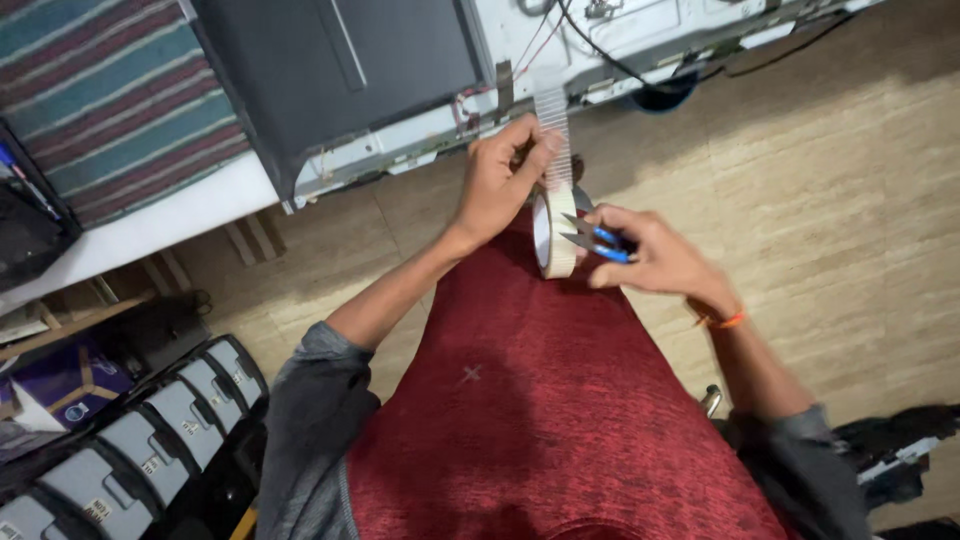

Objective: The person repairs a television lying face-down on a workbench. They cut a strip of tape with scissors, apply the tape along the seam of the TV's back panel, press it down, brush dust from the internal components with a brush, and handle a small circuit board and cables at the rear of the set.

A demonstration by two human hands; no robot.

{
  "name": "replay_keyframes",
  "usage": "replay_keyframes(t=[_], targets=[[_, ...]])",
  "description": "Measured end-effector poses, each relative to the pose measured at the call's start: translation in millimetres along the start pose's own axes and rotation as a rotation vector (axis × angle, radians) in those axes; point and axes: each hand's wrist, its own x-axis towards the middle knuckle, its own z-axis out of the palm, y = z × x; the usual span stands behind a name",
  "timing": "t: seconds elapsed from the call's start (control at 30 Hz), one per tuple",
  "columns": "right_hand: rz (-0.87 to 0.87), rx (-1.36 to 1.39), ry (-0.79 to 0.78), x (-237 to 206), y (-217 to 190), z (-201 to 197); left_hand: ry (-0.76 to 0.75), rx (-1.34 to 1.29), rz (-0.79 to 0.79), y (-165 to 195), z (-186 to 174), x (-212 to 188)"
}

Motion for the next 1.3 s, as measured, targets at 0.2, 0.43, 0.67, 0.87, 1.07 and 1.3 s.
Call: replay_keyframes(t=[0.2,0.43,0.67,0.87,1.07,1.3], targets=[[0.231,0.113,0.374,8,21,9,0.069,-0.003,-0.129,-2,30,43],[0.117,-0.210,0.532,24,29,-143,0.305,0.052,0.145,8,62,133],[-0.012,-0.962,0.754,131,67,-386,0.393,-0.074,0.092,14,101,244],[-0.027,-0.997,0.644,182,90,-443,0.525,-0.034,0.018,-7,107,286],[-0.217,-1.386,0.802,194,40,-418,0.578,-0.037,0.033,-21,88,294],[-0.298,-0.098,0.421,276,-18,-383,0.435,0.005,0.135,-32,66,355]])
